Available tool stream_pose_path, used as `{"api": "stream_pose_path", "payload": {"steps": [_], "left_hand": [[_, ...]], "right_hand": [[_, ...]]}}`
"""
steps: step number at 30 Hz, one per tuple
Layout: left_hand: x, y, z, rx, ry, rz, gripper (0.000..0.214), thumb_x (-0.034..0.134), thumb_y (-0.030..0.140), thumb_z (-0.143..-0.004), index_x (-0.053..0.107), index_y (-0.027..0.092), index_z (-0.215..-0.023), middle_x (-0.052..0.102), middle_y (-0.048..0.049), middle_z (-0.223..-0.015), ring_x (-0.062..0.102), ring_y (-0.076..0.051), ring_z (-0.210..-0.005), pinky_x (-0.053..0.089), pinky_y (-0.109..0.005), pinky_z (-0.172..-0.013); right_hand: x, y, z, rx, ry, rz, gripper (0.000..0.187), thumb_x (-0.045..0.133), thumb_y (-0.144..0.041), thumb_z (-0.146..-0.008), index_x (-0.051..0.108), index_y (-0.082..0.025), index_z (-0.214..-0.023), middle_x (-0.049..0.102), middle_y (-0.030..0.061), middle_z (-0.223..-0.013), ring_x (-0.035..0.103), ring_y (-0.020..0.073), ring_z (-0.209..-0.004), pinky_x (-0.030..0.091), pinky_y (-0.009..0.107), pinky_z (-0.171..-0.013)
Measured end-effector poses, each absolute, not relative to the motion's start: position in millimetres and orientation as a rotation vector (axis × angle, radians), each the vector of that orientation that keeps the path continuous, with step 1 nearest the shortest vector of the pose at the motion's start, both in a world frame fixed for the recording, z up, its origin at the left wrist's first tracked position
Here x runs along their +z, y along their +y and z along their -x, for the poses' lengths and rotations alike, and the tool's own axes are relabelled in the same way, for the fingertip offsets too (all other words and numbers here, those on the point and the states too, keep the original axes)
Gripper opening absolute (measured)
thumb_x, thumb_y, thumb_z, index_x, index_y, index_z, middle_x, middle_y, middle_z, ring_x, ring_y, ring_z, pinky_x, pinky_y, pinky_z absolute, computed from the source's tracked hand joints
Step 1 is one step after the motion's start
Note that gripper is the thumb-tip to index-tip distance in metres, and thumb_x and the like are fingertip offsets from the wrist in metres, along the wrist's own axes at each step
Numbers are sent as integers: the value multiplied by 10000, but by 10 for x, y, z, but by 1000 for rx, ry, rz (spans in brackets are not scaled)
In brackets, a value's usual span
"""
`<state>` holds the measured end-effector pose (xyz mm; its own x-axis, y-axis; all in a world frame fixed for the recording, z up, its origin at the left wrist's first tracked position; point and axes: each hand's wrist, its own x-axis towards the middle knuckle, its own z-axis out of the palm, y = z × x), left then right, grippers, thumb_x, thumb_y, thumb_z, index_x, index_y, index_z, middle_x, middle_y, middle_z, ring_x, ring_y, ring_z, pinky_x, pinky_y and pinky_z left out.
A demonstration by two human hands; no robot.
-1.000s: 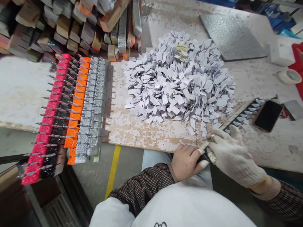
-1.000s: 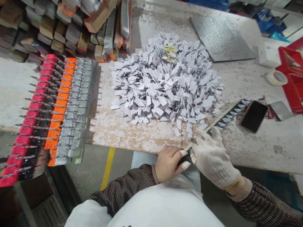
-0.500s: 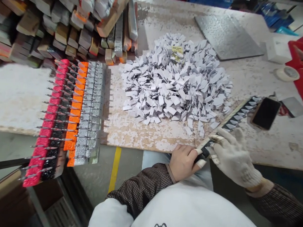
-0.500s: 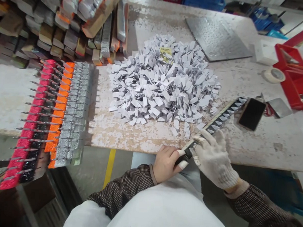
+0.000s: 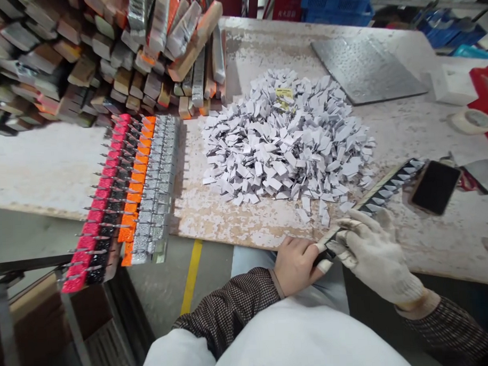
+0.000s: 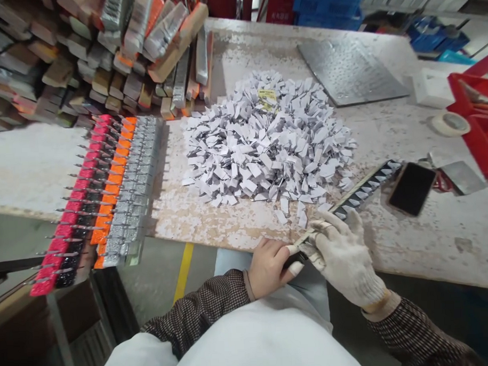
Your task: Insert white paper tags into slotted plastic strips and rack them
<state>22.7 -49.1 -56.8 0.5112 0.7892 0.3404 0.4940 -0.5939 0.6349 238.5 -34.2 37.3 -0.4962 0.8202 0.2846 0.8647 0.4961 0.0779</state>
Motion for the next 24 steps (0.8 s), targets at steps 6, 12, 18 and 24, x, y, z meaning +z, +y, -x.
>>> {"api": "stream_pose_path", "payload": {"steps": [6, 12, 18, 24], "left_hand": [[-392, -293, -369, 735, 1096, -2290, 309, 647, 485, -1118, 718, 201, -1217, 770, -80, -996, 756, -278, -946, 595, -423, -879], [-39, 218, -542, 434, 1260, -2312, 196, 706, 310, -1079, 680, 157, -1198, 775, -132, -1118, 779, -310, -1032, 638, -418, -876], [157, 496, -802, 141, 1319, -2318, 255, 645, 152, -1054, 598, 123, -1304, 766, -183, -1230, 797, -307, -1098, 642, -391, -882], [80, 409, -686, 334, 1272, -2340, 231, 617, 139, -1038, 587, 148, -1267, 767, -132, -1176, 770, -263, -1059, 632, -373, -927]], "right_hand": [[352, -448, -2706, -387, -2219, 1543, 142, 759, -320, -1009, 661, -245, -938, 802, 148, -1248, 656, 434, -1438, 376, 752, -1319], [231, -654, -2863, -294, -2034, 1706, 156, 735, -306, -1031, 617, -256, -942, 781, 149, -1247, 668, 411, -1407, 442, 734, -1272], [157, -742, -2828, -263, -1953, 1623, 162, 728, -313, -1035, 614, -250, -939, 780, 124, -1224, 700, 379, -1363, 489, 693, -1244], [193, -688, -2794, -300, -1907, 1612, 187, 697, -357, -1059, 616, -241, -936, 780, 126, -1229, 709, 383, -1344, 512, 684, -1218]]}}
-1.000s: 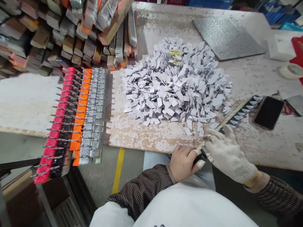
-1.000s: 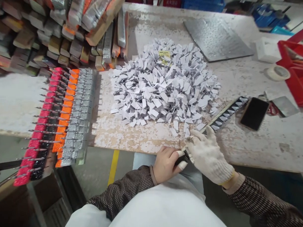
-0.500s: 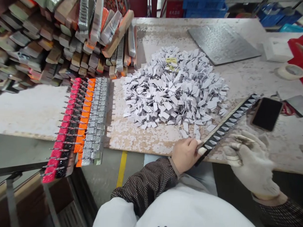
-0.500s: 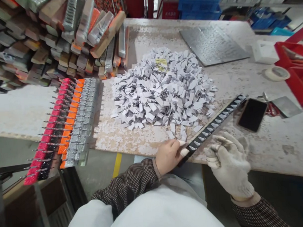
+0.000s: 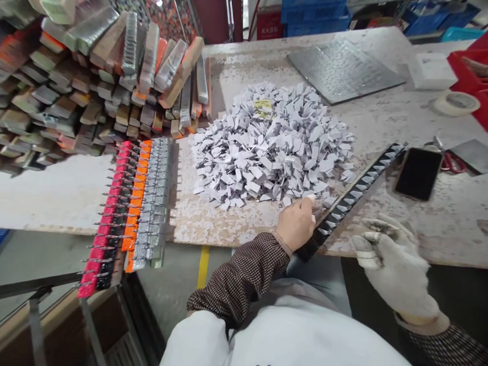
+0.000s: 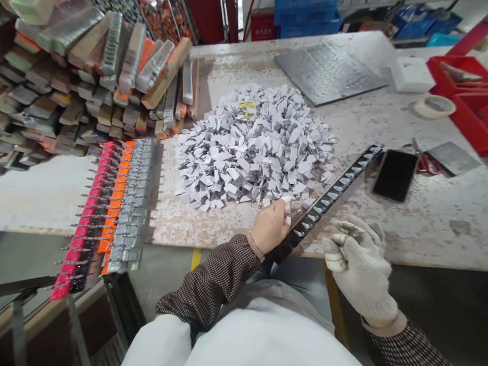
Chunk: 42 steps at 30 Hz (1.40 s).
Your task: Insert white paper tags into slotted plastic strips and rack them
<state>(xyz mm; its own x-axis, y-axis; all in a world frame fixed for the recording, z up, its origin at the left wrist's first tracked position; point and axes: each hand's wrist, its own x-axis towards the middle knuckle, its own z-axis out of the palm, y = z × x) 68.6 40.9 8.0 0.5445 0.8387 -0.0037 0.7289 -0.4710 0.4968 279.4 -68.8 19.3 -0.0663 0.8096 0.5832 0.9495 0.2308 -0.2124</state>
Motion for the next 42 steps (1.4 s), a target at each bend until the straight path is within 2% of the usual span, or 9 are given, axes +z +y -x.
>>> {"api": "stream_pose_path", "payload": {"steps": [3, 7, 9, 12, 15, 18, 22, 37, 42], "left_hand": [[11, 236, -578, 644, 1166, -2496, 79, 562, 165, -1055, 612, 165, -1116, 730, -107, -1009, 732, -265, -966, 616, -390, -880], [-57, -20, -500, 971, 933, -2649, 182, 466, 225, -1125, 631, 160, -1083, 692, -94, -923, 691, -251, -868, 589, -390, -805], [-92, -109, -466, 1051, 880, -2634, 205, 462, 243, -1140, 643, 148, -1121, 696, -93, -914, 688, -250, -850, 588, -394, -791], [-163, -205, -369, 1115, 915, -2468, 303, 484, 306, -1163, 605, 107, -1356, 731, -111, -990, 713, -262, -911, 611, -409, -821], [-251, -290, -232, 1055, 1015, -2266, 520, 572, 488, -1152, 534, 108, -1505, 751, -165, -1167, 727, -307, -1079, 630, -452, -903], [-333, -364, -137, 871, 1051, -2194, 593, 676, 620, -1083, 604, 157, -1446, 753, -168, -1236, 718, -327, -1142, 618, -474, -951], [-395, -411, -131, 705, 1084, -2194, 497, 695, 630, -1073, 708, 183, -1290, 769, -130, -1118, 721, -316, -1085, 583, -466, -949], [-490, -450, -176, 718, 1085, -2264, 568, 619, 706, -1085, 736, 188, -1287, 752, -110, -1045, 704, -292, -997, 524, -429, -908], [-507, -471, -198, 698, 1079, -2277, 568, 602, 693, -1097, 727, 173, -1287, 746, -116, -1056, 703, -295, -1003, 538, -441, -907]], "right_hand": [[238, -624, -2687, -267, -1917, 1608, 227, 655, -426, -1079, 637, -243, -945, 781, 135, -1232, 674, 414, -1384, 520, 708, -1194], [305, -542, -2486, -126, -1919, 1549, 184, 587, -367, -1107, 692, -248, -1014, 784, 137, -1238, 652, 394, -1425, 532, 665, -1198], [332, -517, -2415, -72, -1923, 1525, 153, 565, -300, -1109, 701, -247, -1063, 788, 130, -1239, 673, 364, -1404, 553, 626, -1191], [347, -512, -2392, -98, -1990, 1497, 94, 610, -265, -1092, 677, -231, -1036, 782, 143, -1265, 679, 358, -1403, 573, 595, -1184], [335, -544, -2432, -277, -2145, 1466, 111, 716, -255, -1045, 655, -213, -963, 781, 151, -1273, 652, 397, -1443, 476, 680, -1274], [333, -596, -2444, -368, -2280, 1465, 119, 763, -241, -1017, 678, -189, -952, 791, 146, -1281, 641, 420, -1459, 366, 752, -1329], [410, -641, -2370, -365, -2341, 1497, 101, 751, -230, -1025, 713, -163, -959, 812, 136, -1239, 676, 409, -1413, 349, 749, -1342], [508, -309, -2198, -389, -2750, 1482, 151, 635, -158, -1017, 758, -177, -932, 800, 145, -1094, 679, 371, -1374, 290, 702, -1370], [384, -331, -2233, -320, -2656, 1468, 109, 653, -195, -1042, 754, -179, -1006, 810, 122, -1150, 683, 338, -1372, 277, 686, -1375]]}}
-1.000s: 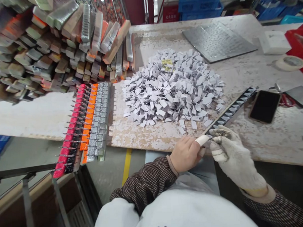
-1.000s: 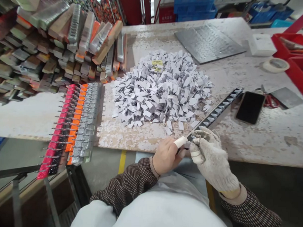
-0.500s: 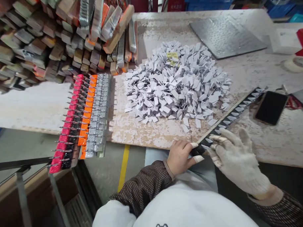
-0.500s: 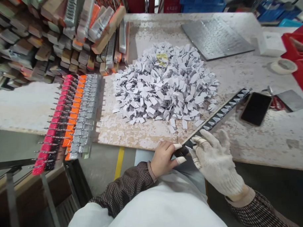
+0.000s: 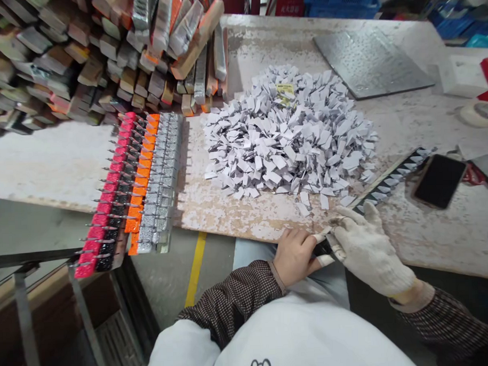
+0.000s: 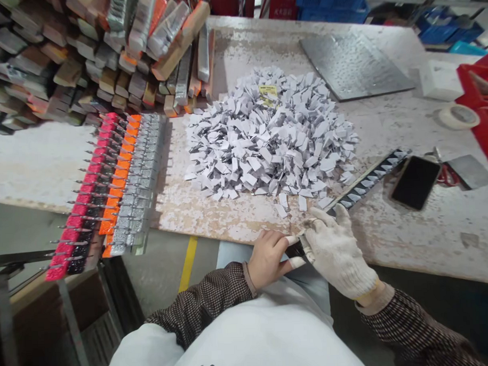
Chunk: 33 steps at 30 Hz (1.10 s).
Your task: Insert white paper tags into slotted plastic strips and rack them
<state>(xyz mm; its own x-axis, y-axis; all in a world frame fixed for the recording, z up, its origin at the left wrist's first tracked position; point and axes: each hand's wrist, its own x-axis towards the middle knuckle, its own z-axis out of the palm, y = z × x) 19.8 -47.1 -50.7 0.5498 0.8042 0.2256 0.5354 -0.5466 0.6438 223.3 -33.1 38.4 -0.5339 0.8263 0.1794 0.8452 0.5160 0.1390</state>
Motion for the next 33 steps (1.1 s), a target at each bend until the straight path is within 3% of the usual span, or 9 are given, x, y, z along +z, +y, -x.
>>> {"api": "stream_pose_path", "payload": {"steps": [4, 8, 10, 12, 16, 23, 28, 33], "left_hand": [[-458, -391, -149, 656, 1028, -2278, 478, 661, 629, -1093, 720, 179, -1242, 760, -111, -1064, 724, -283, -994, 560, -425, -896], [-275, 11, -50, 677, 1046, -2396, 265, 586, 340, -1161, 693, 184, -1347, 777, -125, -1224, 719, -270, -1103, 557, -398, -941], [-156, 304, -31, 624, 1054, -2546, 294, 549, 202, -1142, 676, 170, -1405, 748, -150, -1379, 680, -300, -1234, 530, -432, -1010], [-46, 581, -47, 486, 1000, -2684, 297, 543, 137, -1111, 706, 167, -1358, 743, -157, -1397, 656, -330, -1271, 499, -466, -1027], [112, 940, -134, 192, 861, -2797, 215, 570, 89, -1067, 770, 159, -1105, 780, -155, -1139, 676, -334, -1176, 483, -466, -1004], [276, 1102, -165, 7, 880, -2824, 184, 677, 32, -963, 753, 128, -1099, 764, -170, -1105, 729, -321, -1085, 499, -444, -970], [316, 683, -124, 331, 962, -2744, 133, 608, 165, -1032, 707, 162, -1121, 742, -127, -1096, 707, -284, -1013, 520, -436, -960], [244, 75, -182, 672, 891, -2631, 132, 545, 199, -1059, 677, 196, -1064, 701, -89, -998, 683, -247, -973, 549, -394, -932]], "right_hand": [[336, -391, -2404, -294, -2525, 1429, 152, 707, -324, -1041, 724, -214, -938, 815, 116, -1188, 672, 362, -1391, 284, 714, -1361], [372, -428, -2580, -274, -2246, 1457, 219, 722, -428, -1043, 671, -227, -974, 798, 130, -1223, 693, 368, -1377, 425, 654, -1307], [390, -451, -2625, -315, -2172, 1489, 227, 728, -435, -1043, 652, -232, -973, 791, 129, -1213, 701, 372, -1369, 467, 628, -1284], [386, -484, -2645, -356, -2175, 1505, 222, 726, -425, -1044, 644, -233, -969, 786, 133, -1204, 710, 372, -1352, 467, 623, -1288], [325, -579, -2686, -358, -2194, 1520, 189, 731, -379, -1032, 640, -235, -950, 792, 133, -1199, 715, 376, -1343, 451, 634, -1299], [293, -685, -2775, -288, -2148, 1569, 134, 684, -347, -1051, 626, -255, -972, 793, 124, -1226, 712, 393, -1353, 453, 700, -1282], [372, -626, -2611, -326, -2092, 1560, 168, 750, -384, -1025, 676, -235, -1000, 790, 145, -1268, 679, 419, -1407, 467, 683, -1280], [505, -504, -2316, -109, -2067, 1462, 120, 640, -336, -1090, 702, -242, -1048, 779, 137, -1277, 651, 378, -1445, 522, 610, -1237]]}}
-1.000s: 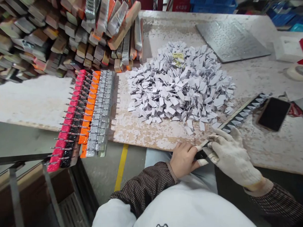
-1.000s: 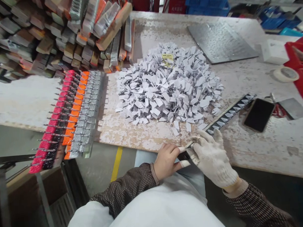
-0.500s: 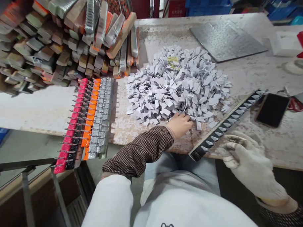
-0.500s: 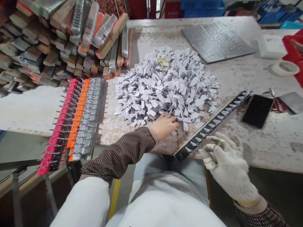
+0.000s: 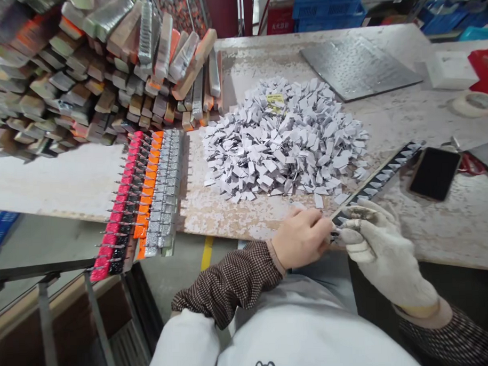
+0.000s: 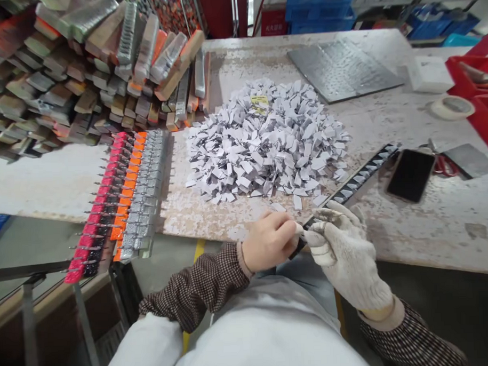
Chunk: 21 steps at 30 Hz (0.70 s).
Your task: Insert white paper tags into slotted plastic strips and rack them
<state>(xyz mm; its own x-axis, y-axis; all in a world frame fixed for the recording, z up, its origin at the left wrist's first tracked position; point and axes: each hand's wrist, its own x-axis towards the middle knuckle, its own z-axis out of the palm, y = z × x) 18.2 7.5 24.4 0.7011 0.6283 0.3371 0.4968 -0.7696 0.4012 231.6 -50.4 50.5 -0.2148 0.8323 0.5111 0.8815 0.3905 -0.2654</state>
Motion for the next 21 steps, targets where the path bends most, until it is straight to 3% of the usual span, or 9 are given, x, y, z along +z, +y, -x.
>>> {"api": "stream_pose_path", "payload": {"steps": [3, 5, 9, 11, 13, 21], "left_hand": [[140, -126, -156, 833, 896, -2489, 158, 533, 248, -1091, 679, 195, -1122, 710, -94, -1023, 686, -240, -964, 572, -385, -909], [39, -217, -88, 918, 952, -2342, 231, 532, 314, -1118, 669, 185, -1252, 721, -105, -1060, 692, -254, -993, 589, -395, -901], [-208, -400, 38, 899, 1065, -2196, 535, 615, 496, -1105, 585, 116, -1481, 731, -167, -1179, 695, -327, -1131, 590, -473, -967], [-317, -485, 34, 783, 1081, -2215, 676, 671, 605, -1065, 569, 118, -1523, 740, -174, -1203, 691, -354, -1141, 570, -515, -983], [-395, -546, -12, 673, 1107, -2237, 726, 698, 670, -1036, 579, 146, -1524, 753, -161, -1201, 690, -359, -1123, 547, -528, -981], [-503, -572, -132, 635, 1134, -2317, 501, 703, 649, -1055, 699, 185, -1245, 764, -120, -1120, 672, -315, -1077, 487, -476, -949]], "right_hand": [[547, -498, -2222, -63, -2023, 1455, 115, 628, -308, -1097, 676, -255, -1005, 786, 108, -1232, 705, 327, -1369, 603, 512, -1139], [534, -536, -2231, -67, -2043, 1466, 101, 650, -319, -1086, 671, -255, -1011, 786, 113, -1259, 704, 334, -1375, 614, 519, -1125], [455, -655, -2328, -193, -2213, 1466, 107, 744, -286, -1026, 672, -234, -965, 804, 110, -1244, 673, 362, -1427, 436, 675, -1314], [429, -700, -2342, -267, -2308, 1448, 90, 758, -262, -1009, 695, -217, -962, 813, 109, -1214, 681, 361, -1414, 372, 699, -1350], [426, -724, -2315, -326, -2385, 1430, 75, 744, -259, -1014, 720, -206, -968, 816, 112, -1183, 696, 365, -1386, 358, 709, -1353], [533, -749, -2164, -460, -2570, 1368, 81, 699, -229, -1042, 743, -164, -1021, 811, 142, -1192, 685, 375, -1376, 310, 739, -1363]]}}
